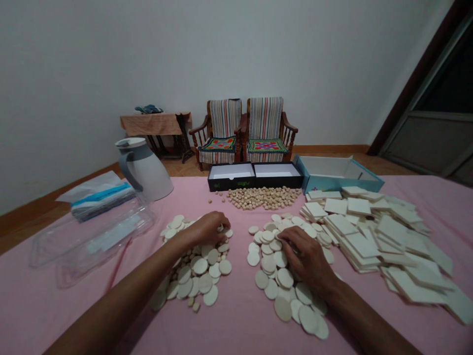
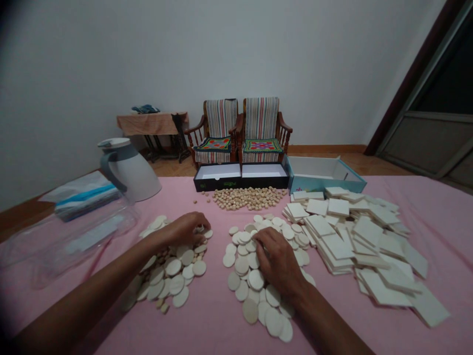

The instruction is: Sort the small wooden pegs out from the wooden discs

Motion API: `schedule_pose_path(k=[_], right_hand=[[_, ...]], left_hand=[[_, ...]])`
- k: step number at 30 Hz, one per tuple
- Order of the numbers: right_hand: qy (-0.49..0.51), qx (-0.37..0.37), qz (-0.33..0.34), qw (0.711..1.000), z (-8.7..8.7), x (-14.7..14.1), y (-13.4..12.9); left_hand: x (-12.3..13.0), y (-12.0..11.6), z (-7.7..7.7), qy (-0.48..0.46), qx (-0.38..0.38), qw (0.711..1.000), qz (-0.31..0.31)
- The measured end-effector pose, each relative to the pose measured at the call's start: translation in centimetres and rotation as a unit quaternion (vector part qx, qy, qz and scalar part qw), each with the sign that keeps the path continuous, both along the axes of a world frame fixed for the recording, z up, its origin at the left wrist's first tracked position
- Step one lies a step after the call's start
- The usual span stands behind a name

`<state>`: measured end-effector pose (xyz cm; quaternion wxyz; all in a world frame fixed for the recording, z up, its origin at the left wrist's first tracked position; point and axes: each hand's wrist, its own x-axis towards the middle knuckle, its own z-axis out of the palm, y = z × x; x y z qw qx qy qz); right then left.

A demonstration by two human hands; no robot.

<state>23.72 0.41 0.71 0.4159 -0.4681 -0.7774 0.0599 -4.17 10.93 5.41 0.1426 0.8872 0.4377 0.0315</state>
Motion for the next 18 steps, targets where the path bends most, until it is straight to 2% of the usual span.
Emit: schedule_pose_path(k=[6,13,15,18], right_hand=[[-0.002,-0.008,-0.001,1.0,-0.1,0.1,0.0],[0.008,-0.01,0.008,1.0,0.0,0.0,0.0],[0.01,-0.009,0.007,1.0,0.0,-0.1,0.0],[0.012,0.0,0.005,1.0,0.2,-0.1,0.1]], left_hand=[[0.6,0.3,-0.9,0.039,0.011,0.999,-0.006],[1.0,0.8,-1.8,0.034,0.013,0.999,0.006],[1.2,0.5,-1.5,0.02,0.01,1.0,0.007],[1.9,-0.1,-0.4,-0.009,0.002,1.0,0.003]])
